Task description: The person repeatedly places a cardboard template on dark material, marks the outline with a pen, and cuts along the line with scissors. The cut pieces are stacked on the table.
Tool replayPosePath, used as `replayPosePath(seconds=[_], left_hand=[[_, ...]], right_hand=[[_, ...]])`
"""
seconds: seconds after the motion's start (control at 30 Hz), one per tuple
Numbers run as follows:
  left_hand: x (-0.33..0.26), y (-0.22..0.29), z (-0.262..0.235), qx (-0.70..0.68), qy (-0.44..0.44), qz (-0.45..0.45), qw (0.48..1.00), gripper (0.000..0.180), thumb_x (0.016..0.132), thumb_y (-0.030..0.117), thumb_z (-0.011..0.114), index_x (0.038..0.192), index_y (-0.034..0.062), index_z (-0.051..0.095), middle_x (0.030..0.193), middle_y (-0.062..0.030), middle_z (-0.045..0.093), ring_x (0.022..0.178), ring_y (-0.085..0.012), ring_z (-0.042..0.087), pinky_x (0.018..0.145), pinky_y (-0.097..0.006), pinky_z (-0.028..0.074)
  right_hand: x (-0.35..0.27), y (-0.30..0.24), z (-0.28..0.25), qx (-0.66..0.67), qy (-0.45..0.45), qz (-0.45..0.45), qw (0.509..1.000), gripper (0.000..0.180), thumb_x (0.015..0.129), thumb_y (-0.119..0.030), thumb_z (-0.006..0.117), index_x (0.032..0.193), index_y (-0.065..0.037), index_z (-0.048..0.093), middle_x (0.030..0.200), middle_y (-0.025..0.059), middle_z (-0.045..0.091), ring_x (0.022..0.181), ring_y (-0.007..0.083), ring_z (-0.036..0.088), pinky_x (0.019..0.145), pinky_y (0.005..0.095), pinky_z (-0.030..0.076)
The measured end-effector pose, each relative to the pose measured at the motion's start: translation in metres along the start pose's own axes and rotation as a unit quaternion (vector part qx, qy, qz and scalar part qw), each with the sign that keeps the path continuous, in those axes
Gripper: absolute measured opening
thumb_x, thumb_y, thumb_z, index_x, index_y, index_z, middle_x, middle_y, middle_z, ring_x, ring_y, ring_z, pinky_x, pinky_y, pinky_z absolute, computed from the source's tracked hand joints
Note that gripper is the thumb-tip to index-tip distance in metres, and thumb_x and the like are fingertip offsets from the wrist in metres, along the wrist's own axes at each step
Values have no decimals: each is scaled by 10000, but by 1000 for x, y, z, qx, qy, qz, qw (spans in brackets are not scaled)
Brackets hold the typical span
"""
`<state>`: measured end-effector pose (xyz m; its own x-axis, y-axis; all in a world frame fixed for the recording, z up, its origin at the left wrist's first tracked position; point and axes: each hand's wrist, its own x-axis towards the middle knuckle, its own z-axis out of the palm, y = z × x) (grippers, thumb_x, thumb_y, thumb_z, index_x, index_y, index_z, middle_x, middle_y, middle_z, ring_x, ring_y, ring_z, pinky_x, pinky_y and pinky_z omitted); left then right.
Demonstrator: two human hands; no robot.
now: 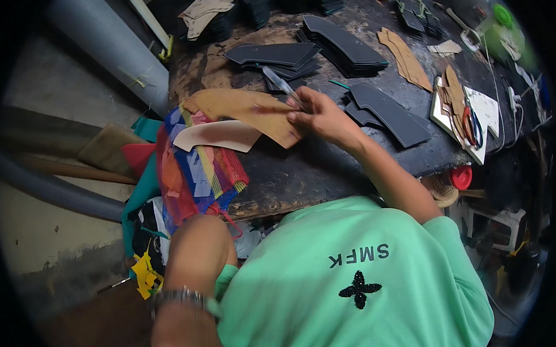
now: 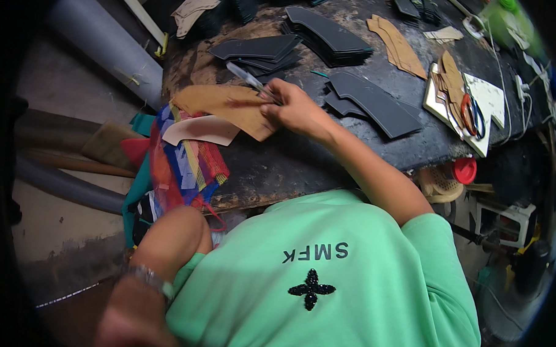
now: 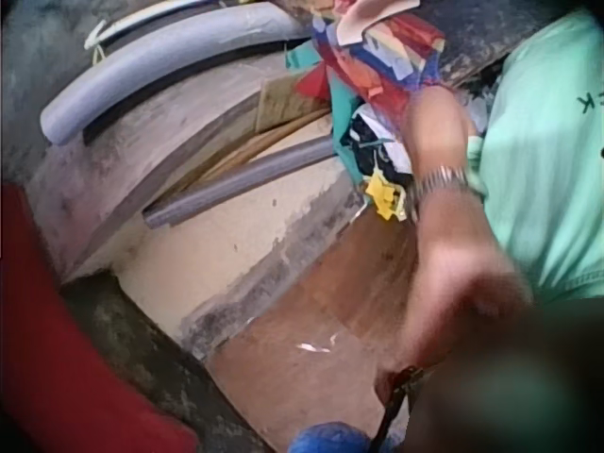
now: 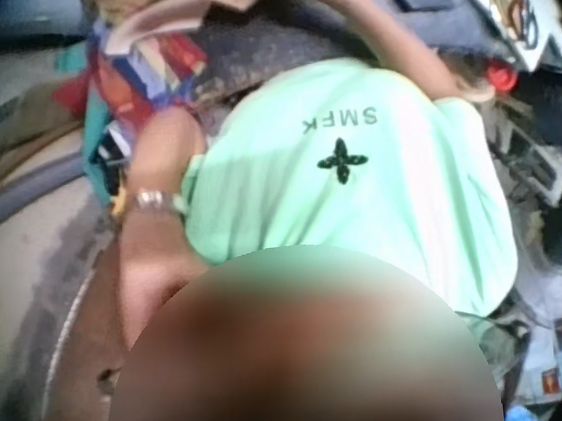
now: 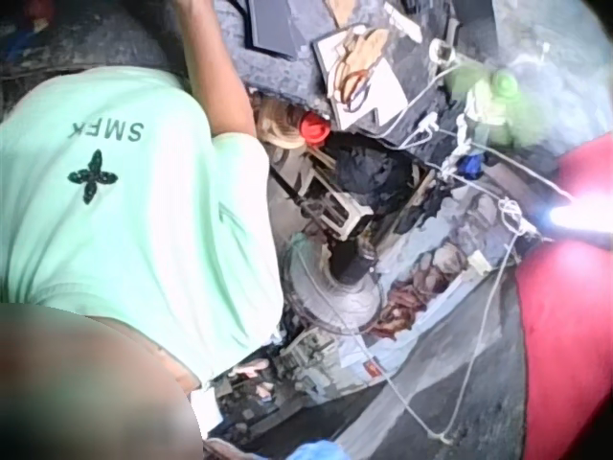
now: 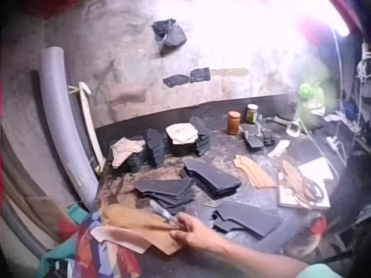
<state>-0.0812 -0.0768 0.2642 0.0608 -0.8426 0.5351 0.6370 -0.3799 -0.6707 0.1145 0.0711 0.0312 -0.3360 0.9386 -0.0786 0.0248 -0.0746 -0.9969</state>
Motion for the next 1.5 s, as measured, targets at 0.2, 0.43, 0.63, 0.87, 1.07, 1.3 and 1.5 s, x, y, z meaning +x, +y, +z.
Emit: replayPosePath(seconds=[0.2, 0.43, 0.63, 0.87, 1.07, 1.3, 1.5], left_hand=[[-180, -18, -51, 20, -323, -562, 761, 310, 941, 172, 648, 1211, 33, 583, 1157, -131, 583, 1045, -240, 576, 926, -378, 460], [-326, 0, -142, 102, -711, -545, 433, 524, 793, 246, 809, 1235, 17, 643, 1237, -191, 607, 1183, -338, 550, 1031, -403, 416], [-337, -3, -152, 40, -557, -729, 396, 413, 785, 100, 823, 1107, -38, 605, 1043, -154, 697, 960, -218, 664, 834, -305, 529], [-335, -7, -165, -14, -357, -865, 353, 316, 882, 67, 747, 1114, -18, 550, 1023, -122, 702, 951, -119, 638, 833, -238, 505], [-346, -6, -171, -7, -349, -856, 382, 258, 942, 143, 690, 1086, -11, 542, 991, -112, 677, 876, -112, 604, 782, -233, 479], [-353, -4, -175, 28, -381, -825, 416, 243, 976, 177, 646, 1076, -11, 528, 973, -104, 660, 877, -129, 593, 793, -250, 478], [-352, -2, -174, 36, -354, -839, 411, 213, 986, 171, 631, 1055, -2, 528, 957, -83, 651, 880, -120, 582, 796, -247, 469]], right_hand=[[-19, 2, -1, -389, -8, -94, 917, 218, 859, -73, 661, 1045, 20, 598, 1008, 194, 636, 976, 332, 598, 891, 433, 470], [-18, 4, 0, -381, -11, -104, 919, 179, 872, -83, 642, 1021, 12, 608, 978, 185, 614, 999, 360, 573, 890, 439, 457], [-13, 0, 1, -429, -27, -90, 898, 167, 885, -121, 661, 987, 6, 624, 989, 174, 572, 992, 356, 572, 872, 434, 466], [29, 14, 55, -444, 38, -176, 878, 343, 815, -190, 743, 1078, 10, 653, 1104, 220, 599, 1059, 389, 562, 905, 454, 478], [35, 11, 61, -440, -7, -108, 892, 360, 808, -197, 756, 1060, 18, 616, 1104, 239, 594, 1081, 405, 554, 904, 460, 468], [50, 16, 52, -438, 61, -211, 872, 341, 815, -208, 744, 1013, 41, 620, 1103, 233, 571, 1049, 400, 542, 890, 455, 461], [69, 21, 58, -515, 106, -222, 821, 369, 793, -215, 756, 1022, 31, 603, 1091, 226, 551, 1019, 375, 537, 862, 432, 465]])
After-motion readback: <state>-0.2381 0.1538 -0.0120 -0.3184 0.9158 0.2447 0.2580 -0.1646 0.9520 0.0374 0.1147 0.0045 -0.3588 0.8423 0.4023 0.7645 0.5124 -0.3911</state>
